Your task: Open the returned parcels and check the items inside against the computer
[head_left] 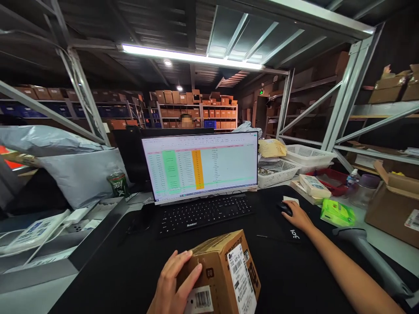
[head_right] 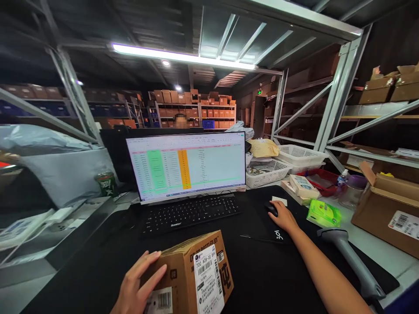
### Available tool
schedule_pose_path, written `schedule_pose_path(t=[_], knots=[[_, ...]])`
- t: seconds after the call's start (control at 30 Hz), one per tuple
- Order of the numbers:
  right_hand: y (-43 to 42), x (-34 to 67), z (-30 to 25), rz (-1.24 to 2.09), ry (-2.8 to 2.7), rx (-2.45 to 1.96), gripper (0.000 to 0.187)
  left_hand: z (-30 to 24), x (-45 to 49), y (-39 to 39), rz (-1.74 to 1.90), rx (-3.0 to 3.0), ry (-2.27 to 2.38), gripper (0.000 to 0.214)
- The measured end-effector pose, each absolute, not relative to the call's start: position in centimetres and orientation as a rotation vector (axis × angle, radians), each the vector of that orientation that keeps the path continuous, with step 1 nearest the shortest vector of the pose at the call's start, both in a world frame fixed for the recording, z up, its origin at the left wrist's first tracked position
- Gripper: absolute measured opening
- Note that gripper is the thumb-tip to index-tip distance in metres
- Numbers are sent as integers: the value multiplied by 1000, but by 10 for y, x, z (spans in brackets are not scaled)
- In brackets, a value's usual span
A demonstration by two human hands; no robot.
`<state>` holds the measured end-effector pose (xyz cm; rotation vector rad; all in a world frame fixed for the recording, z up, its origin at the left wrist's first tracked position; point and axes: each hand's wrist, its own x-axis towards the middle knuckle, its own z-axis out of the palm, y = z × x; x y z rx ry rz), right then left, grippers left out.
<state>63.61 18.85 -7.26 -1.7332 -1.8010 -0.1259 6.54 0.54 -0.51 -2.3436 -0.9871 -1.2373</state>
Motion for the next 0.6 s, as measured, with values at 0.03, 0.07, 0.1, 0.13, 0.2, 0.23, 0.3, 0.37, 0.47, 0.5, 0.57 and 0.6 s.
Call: schedule_pose_path(t=[0.03,0.07,0.1,0.13,0.2,0.23,0.3,0.37,0.47,0.5,0.57,0.6], knots=[[189,637,-74,-123,-1807,-1724,49,-4,66,5,-1226,-2348,-986,91],[190,638,-76,-118,-1814,-1712,49,-4,66,4,-1211,-2349,-995,93],[191,639,-77,-113,-1822,-1698,49,-4,66,3,-1195,-2348,-1013,94],[191,640,-78,-109,-1829,-1682,49,-4,66,2,-1181,-2346,-1033,94],[192,640,-80,-108,-1840,-1652,50,-5,65,1,-1162,-2351,-1059,94],[193,640,-81,-112,-1842,-1639,50,-5,65,1,-1156,-2357,-1057,93],[193,639,-82,-116,-1843,-1620,52,-5,64,1,-1143,-2362,-1037,93],[193,639,-81,-110,-1849,-1617,52,-5,63,1,-1130,-2357,-1024,95],[192,638,-81,-114,-1858,-1630,52,-4,62,2,-1116,-2368,-1013,97],[191,638,-81,-122,-1858,-1632,52,-4,62,2,-1114,-2375,-1010,97],[191,639,-81,-134,-1858,-1634,53,-4,62,2,-1115,-2379,-1010,97],[192,639,-81,-135,-1858,-1635,53,-4,61,3,-1118,-2374,-1008,96]])
